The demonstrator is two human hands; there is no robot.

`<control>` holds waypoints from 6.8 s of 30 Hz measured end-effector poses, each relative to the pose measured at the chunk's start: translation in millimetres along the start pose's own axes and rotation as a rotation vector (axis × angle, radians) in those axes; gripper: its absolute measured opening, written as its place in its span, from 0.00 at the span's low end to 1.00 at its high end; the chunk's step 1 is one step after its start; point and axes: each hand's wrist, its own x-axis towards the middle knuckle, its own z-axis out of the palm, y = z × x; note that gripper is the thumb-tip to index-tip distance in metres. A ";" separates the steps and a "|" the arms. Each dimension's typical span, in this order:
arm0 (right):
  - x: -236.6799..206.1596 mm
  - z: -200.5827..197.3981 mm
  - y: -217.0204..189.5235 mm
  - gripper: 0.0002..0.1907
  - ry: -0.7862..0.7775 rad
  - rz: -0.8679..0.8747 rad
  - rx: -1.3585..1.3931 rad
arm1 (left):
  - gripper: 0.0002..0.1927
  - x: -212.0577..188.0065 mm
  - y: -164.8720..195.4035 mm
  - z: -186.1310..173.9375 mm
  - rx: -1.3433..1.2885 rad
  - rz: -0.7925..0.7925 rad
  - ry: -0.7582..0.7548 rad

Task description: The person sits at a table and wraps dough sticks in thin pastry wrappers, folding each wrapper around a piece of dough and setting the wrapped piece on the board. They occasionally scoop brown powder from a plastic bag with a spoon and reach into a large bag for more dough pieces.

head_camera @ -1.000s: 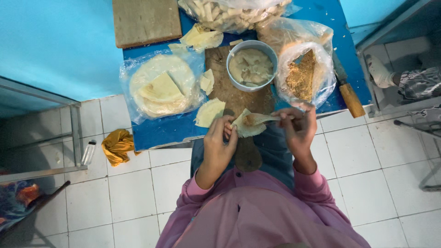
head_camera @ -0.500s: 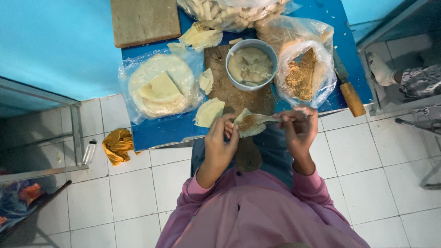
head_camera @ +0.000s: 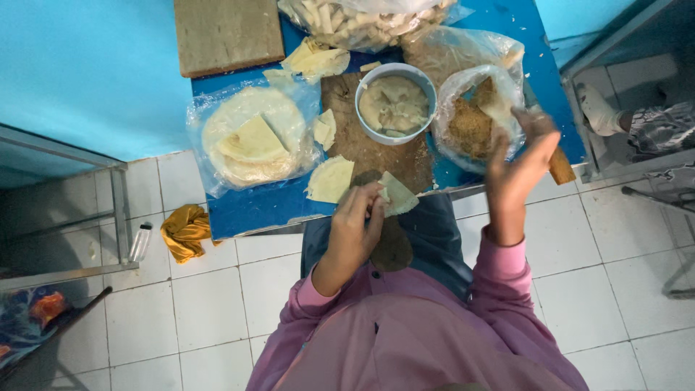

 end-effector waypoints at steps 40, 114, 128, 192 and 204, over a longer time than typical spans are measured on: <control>-51.1 -22.0 -100.9 0.24 -0.521 0.013 0.604 | 0.12 7.7 2.5 -18.6 0.081 0.169 -0.165; -24.5 0.9 -89.0 0.20 -0.494 -0.256 0.334 | 0.06 26.9 -5.3 -15.7 0.176 0.144 -0.176; -11.7 9.6 -92.5 0.25 -0.562 -0.314 0.190 | 0.09 31.4 -10.5 -24.8 0.300 0.073 0.070; 21.7 68.5 -121.4 0.30 -0.938 -0.038 1.106 | 0.12 19.2 -28.0 -72.7 0.334 0.318 0.001; 24.4 64.6 -129.1 0.28 -0.818 -0.092 0.944 | 0.08 13.3 -24.5 -75.2 0.264 0.351 0.042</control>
